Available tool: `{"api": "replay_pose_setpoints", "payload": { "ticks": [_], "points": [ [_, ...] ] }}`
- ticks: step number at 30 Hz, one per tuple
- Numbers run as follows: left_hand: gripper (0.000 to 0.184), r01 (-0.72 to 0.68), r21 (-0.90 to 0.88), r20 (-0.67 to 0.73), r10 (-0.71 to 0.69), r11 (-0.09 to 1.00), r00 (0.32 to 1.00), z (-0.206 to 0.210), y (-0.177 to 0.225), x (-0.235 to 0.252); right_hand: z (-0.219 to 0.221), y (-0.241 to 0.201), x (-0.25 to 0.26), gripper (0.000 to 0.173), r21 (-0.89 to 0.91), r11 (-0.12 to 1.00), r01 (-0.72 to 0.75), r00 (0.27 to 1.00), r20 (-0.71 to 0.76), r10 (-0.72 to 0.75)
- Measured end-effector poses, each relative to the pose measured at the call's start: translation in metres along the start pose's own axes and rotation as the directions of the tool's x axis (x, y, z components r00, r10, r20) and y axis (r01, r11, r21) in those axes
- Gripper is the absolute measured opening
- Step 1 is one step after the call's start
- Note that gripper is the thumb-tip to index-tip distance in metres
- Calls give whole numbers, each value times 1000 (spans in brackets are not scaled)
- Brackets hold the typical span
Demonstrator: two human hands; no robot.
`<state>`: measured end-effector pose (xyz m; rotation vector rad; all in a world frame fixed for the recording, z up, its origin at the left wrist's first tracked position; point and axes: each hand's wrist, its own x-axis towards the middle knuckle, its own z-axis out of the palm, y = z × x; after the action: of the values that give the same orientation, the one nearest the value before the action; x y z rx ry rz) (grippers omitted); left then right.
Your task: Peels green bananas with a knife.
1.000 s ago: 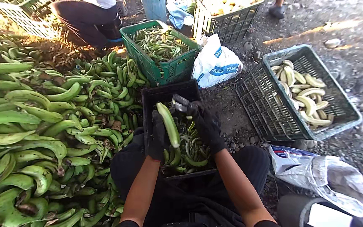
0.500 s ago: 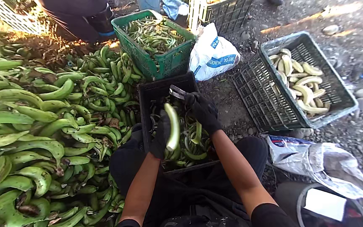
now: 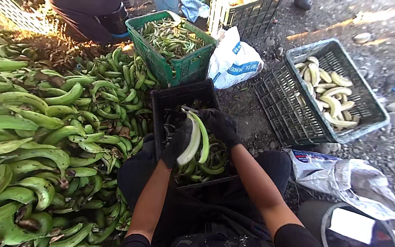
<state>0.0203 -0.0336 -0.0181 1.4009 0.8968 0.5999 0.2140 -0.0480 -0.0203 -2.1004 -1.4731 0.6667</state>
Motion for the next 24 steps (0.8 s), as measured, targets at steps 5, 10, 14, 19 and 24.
{"api": "replay_pose_setpoints", "payload": {
  "ticks": [5,10,14,19,24],
  "points": [
    [63,-46,-223,-342,-33,974,939,-3,-13,6,3,-5,-16,66,62,998,8,999,-44,-5],
    [60,-246,-644,-590,-266,724,762,-15,-18,12,58,5,-79,62,-86,957,277,874,-391,-288],
    [59,-78,-525,-564,-277,848,778,-8,-16,3,52,0,-74,54,-63,991,118,968,-214,-129],
    [63,-56,-267,-432,-68,962,899,-15,-26,-3,30,-9,-58,61,-102,986,130,977,-158,-145],
    [59,-63,-145,-361,7,987,933,-19,-24,-6,30,-10,-59,71,-141,985,104,972,-193,-130]
  ]
}}
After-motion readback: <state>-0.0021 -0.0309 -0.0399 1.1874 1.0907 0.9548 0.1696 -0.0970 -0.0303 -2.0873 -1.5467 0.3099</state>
